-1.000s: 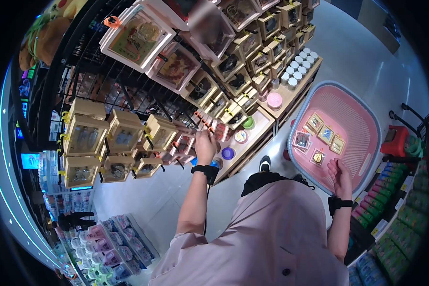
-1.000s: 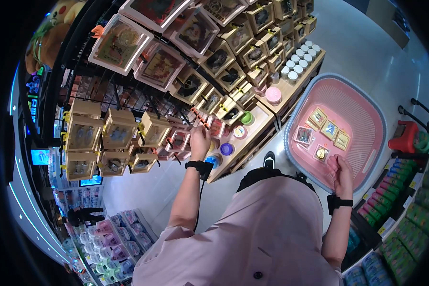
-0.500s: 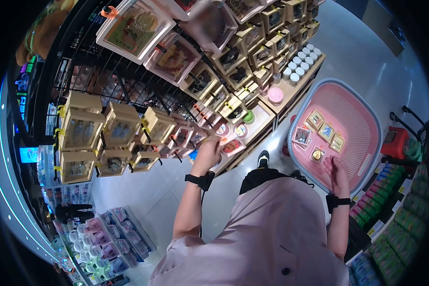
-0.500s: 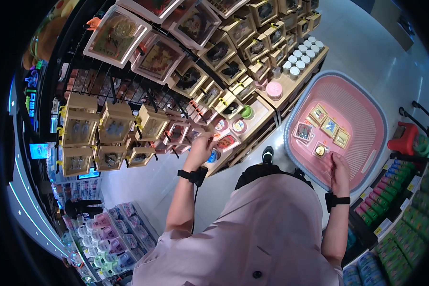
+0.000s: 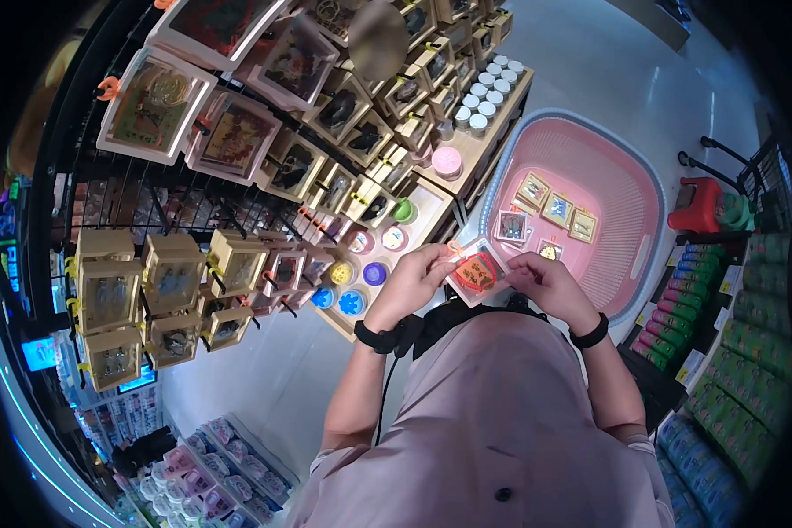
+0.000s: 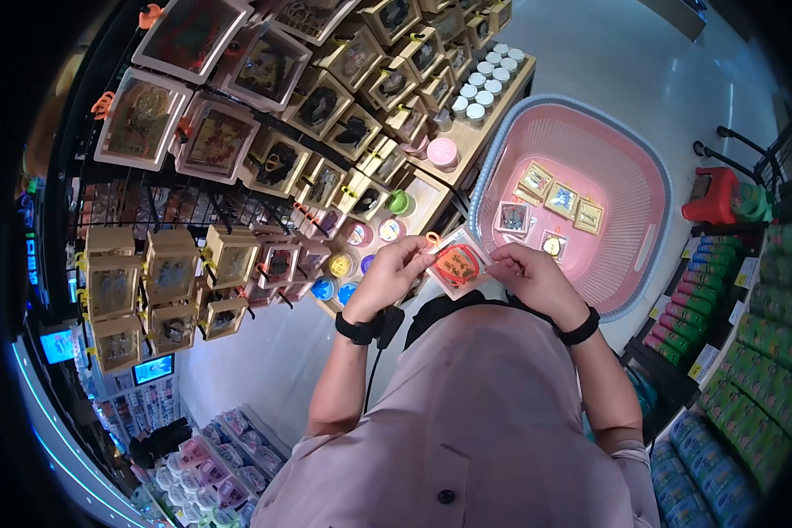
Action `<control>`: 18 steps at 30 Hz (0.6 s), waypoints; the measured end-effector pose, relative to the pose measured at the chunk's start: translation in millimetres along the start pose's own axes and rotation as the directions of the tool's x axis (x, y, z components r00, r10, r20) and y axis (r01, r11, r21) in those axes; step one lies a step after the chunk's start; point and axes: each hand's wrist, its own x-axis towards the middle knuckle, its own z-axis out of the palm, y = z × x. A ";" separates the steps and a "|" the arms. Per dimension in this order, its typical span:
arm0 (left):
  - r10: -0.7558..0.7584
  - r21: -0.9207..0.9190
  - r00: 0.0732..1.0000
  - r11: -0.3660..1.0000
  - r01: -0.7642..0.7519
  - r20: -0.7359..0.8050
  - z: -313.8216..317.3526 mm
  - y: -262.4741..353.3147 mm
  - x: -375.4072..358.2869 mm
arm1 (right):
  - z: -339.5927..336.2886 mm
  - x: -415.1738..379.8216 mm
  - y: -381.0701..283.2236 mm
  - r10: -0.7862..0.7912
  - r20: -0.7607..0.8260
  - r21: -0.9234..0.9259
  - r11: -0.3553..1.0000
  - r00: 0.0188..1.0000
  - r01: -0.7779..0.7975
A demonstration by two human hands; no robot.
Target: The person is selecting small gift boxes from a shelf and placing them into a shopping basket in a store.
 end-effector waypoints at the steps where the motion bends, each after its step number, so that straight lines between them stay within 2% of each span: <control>1: -0.009 -0.007 1.000 1.000 0.009 0.009 5.0 -3.3 2.7 | -4.3 -1.0 -1.6 0.000 0.006 -0.064 0.998 1.000 0.000; 3: -0.035 -0.007 0.999 0.999 0.035 0.042 14.1 -4.6 8.2 | -13.1 -4.5 -0.7 -0.010 0.023 -0.145 0.989 1.000 0.013; 5: -0.036 -0.094 0.999 0.995 0.039 0.034 25.4 -10.9 15.5 | -23.4 -7.6 3.9 -0.035 0.047 -0.184 0.982 0.998 0.043; 6: -0.039 -0.137 0.999 0.990 0.042 0.028 30.9 -12.7 18.6 | -29.9 -8.7 8.0 0.003 0.029 -0.138 0.990 1.000 0.001; 7: -0.072 -0.274 0.997 0.959 0.071 0.007 35.0 -8.8 20.7 | -37.1 -8.8 13.8 0.041 0.015 -0.089 0.995 0.999 -0.039; 10: -0.015 -0.307 0.991 0.951 -0.027 -0.135 44.6 -24.9 25.8 | -67.3 -0.4 41.2 0.124 -0.113 0.036 0.992 0.986 -0.120; 11: -0.028 -0.249 0.991 0.968 -0.006 -0.132 42.7 -33.7 24.8 | -80.0 3.8 55.5 0.159 -0.179 0.069 0.986 0.971 -0.148; 12: -0.053 -0.212 0.989 0.977 0.023 -0.136 41.0 -38.1 21.6 | -94.0 9.0 73.1 0.193 -0.241 0.103 0.980 0.951 -0.173; 14: -0.104 -0.136 0.983 0.987 0.083 -0.153 37.9 -47.3 10.2 | -126.0 20.5 127.5 0.264 -0.355 -0.018 0.957 0.897 -0.289; 17: -0.174 -0.149 0.961 0.978 0.144 -0.217 36.0 -87.6 -10.4 | -157.7 36.6 214.0 0.448 -0.490 -0.012 0.854 0.748 -0.520; 18: -0.205 -0.138 0.950 0.975 0.176 -0.238 35.7 -97.1 -20.0 | -161.6 44.3 237.8 0.461 -0.500 -0.067 0.823 0.733 -0.564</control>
